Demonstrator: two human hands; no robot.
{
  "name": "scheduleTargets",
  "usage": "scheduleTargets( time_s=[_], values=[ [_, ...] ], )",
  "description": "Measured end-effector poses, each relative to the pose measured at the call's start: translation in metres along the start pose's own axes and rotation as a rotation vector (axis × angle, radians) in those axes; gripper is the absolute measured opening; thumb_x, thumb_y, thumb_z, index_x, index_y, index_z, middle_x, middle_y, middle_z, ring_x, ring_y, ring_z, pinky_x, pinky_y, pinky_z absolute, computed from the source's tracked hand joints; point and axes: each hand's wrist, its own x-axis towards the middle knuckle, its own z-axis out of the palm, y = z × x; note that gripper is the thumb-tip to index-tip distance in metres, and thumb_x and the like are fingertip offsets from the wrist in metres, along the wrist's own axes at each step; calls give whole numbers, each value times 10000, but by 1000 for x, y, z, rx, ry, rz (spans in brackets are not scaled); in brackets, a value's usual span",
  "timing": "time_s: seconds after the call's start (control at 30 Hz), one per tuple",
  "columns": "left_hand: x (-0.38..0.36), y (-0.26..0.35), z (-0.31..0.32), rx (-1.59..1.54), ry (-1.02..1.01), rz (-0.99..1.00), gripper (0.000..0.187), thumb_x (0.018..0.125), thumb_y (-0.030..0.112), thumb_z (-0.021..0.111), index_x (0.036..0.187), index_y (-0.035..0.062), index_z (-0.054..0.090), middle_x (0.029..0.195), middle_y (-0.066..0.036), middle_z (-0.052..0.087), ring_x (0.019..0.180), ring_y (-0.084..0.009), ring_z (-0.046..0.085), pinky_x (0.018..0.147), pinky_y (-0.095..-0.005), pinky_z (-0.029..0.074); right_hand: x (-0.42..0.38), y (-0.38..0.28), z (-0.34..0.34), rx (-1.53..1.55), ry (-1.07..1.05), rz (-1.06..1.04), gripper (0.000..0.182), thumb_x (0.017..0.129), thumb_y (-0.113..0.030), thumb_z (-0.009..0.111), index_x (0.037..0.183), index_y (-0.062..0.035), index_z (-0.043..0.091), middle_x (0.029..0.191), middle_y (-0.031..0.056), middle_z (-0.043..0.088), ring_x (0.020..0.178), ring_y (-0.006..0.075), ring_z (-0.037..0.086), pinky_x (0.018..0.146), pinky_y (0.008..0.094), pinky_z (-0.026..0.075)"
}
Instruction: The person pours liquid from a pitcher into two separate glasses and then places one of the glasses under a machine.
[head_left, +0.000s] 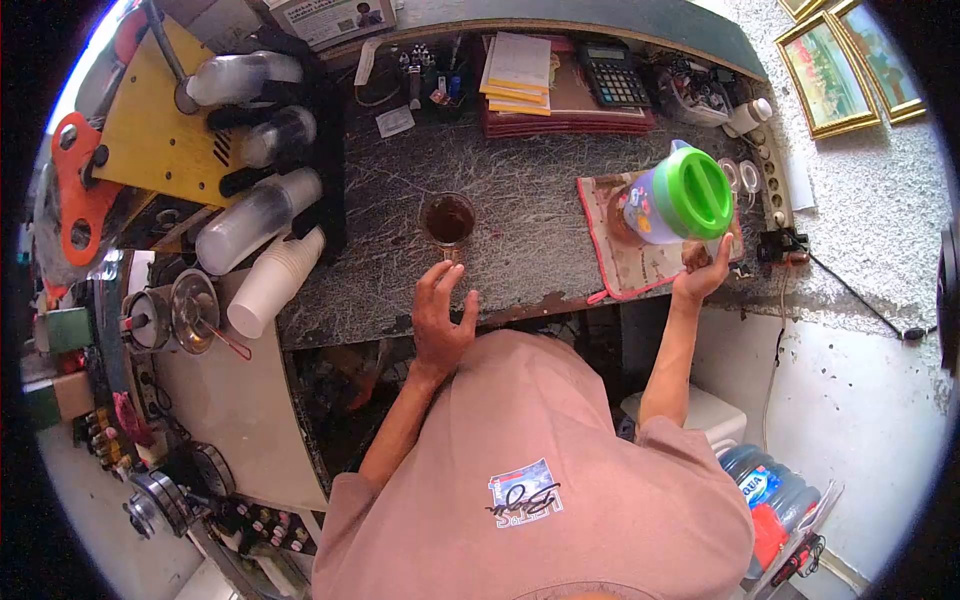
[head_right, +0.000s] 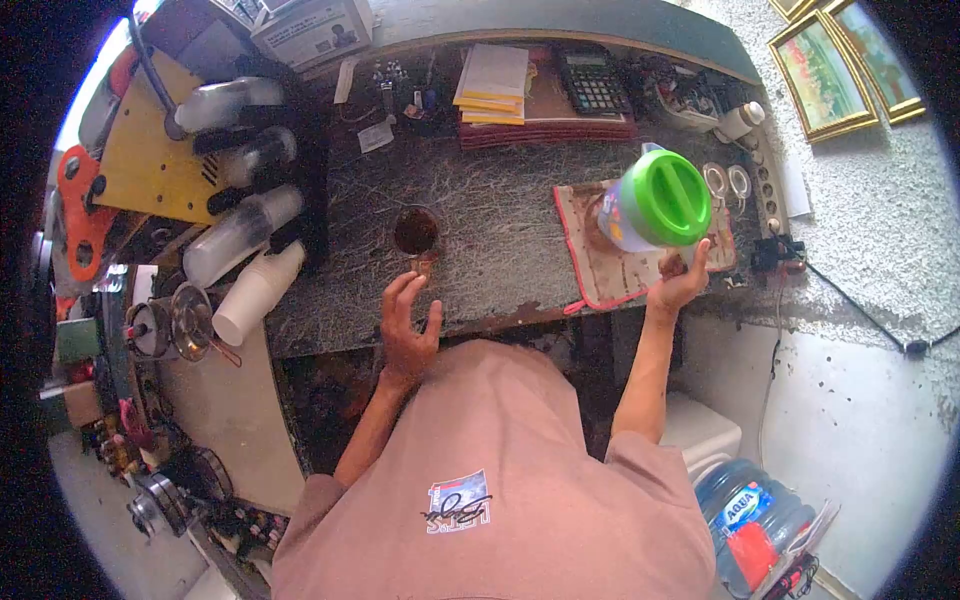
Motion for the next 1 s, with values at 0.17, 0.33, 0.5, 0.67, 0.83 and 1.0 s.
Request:
scheduleTargets(
  time_s=[0.17,0.33,0.5,0.67,0.83,1.0],
  values=[
    [0,2,1,42,-16,4,442,887,95,727,1303,44,584,1313,-176,563,1210,-358,566,1007,-468,482,6,5,-9,-17,26,-4,421,1021,-441,595,821,-71,616,584,-21,450,462,63,377,460,245,239],
    [5,2,2,39,-23,-8,436,892,95,726,1301,43,583,1309,-174,563,1214,-354,561,1020,-464,473,-9,-5,5,-256,77,-171,461,1024,-438,589,877,-2,612,680,34,550,587,136,493,578,293,391],
    [6,-3,0,56,-11,20,437,894,99,726,1302,38,582,1311,-176,560,1219,-360,559,1027,-465,471,-34,-12,10,-748,314,-655,390,1011,-356,624,1054,28,570,1001,126,588,949,241,574,883,431,458],
    [12,-12,-3,36,25,3,585,897,139,742,1416,46,487,1366,-205,509,1286,-384,516,1060,-480,449,-97,-2,59,-683,-299,-781,320,918,-236,750,1099,-35,579,1101,136,581,1067,302,579,971,447,456],
    [28,-25,0,-209,-87,-463,1000,847,261,827,1590,32,197,1536,-256,352,1446,-400,354,1156,-504,350,-143,94,120,-676,-912,-200,578,811,-214,833,1288,-35,560,1221,166,614,1179,329,592,1024,421,471],
    [25,-63,16,-229,-171,-441,1074,851,307,827,1625,61,124,1634,-239,250,1499,-378,304,1174,-501,335,-167,146,166,-634,-1056,-123,792,749,-235,871,1410,-33,483,1327,172,632,1274,333,599,1042,424,482]
  ],
)
